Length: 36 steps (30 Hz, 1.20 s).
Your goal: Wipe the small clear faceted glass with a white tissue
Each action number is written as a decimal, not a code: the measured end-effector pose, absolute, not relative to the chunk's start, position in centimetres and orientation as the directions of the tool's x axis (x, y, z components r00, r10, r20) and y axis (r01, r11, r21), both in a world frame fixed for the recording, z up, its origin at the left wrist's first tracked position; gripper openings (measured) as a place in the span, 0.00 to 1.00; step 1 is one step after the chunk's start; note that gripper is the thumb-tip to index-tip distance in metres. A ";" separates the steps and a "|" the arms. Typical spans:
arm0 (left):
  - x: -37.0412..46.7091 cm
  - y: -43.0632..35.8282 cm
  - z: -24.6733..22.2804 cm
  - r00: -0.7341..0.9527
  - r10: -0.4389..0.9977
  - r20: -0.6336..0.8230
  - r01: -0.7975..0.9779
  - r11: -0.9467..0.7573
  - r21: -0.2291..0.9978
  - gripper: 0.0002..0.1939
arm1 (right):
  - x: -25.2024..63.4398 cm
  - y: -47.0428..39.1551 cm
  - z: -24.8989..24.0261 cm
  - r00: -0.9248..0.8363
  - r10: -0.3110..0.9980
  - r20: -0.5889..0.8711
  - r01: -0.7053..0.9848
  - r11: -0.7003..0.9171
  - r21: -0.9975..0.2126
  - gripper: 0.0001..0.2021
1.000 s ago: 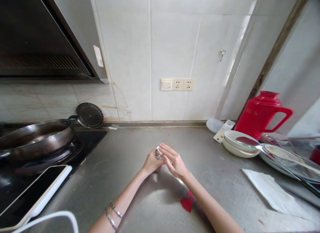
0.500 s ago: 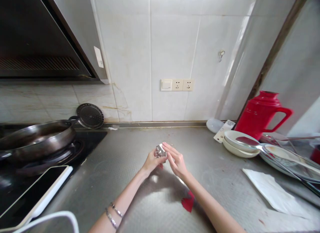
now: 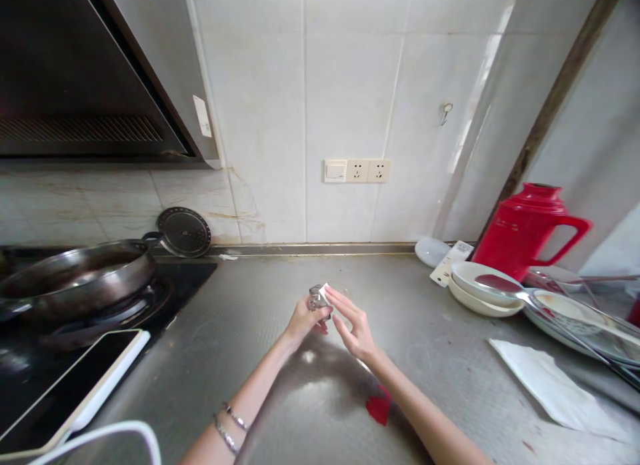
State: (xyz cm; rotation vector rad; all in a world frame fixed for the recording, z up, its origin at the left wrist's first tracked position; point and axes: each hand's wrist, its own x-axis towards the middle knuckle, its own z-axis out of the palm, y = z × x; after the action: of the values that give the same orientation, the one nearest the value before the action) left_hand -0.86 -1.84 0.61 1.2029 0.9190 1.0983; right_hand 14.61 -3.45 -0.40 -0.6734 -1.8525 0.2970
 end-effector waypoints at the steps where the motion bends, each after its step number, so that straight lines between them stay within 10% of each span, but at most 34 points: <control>1: -0.8 -1.8 0.5 0.245 0.969 0.019 -0.149 0.019 0.989 0.27 | 14.7 -3.4 -0.3 -0.262 0.577 0.774 0.306 0.810 -0.501 0.20; 12: -0.6 -1.6 -0.1 0.277 0.961 0.009 -0.139 0.031 0.990 0.27 | 14.3 -2.3 -1.2 -0.363 0.724 0.587 0.208 0.677 -0.706 0.42; 24: -2.0 -0.6 -1.8 0.444 0.896 0.008 0.162 -0.090 0.983 0.72 | 14.5 -1.3 -0.4 -0.200 0.936 0.288 -0.186 0.253 -0.950 0.38; 32: -0.6 -1.1 -2.3 0.302 0.898 0.319 0.192 -0.385 0.903 0.51 | 13.7 -2.1 -0.4 -0.226 0.944 0.239 -0.128 0.214 -0.968 0.35; 36: -0.9 -0.9 -2.3 0.219 0.913 0.345 0.294 -0.399 0.868 0.44 | 13.9 -2.3 -0.7 -0.240 0.912 0.332 0.188 0.379 -0.906 0.31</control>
State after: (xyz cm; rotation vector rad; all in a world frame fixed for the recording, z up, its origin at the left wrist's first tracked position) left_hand -0.89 -0.85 -2.31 1.8280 1.1174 1.1809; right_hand 13.92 -2.26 -0.72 -0.9833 -1.6820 0.9488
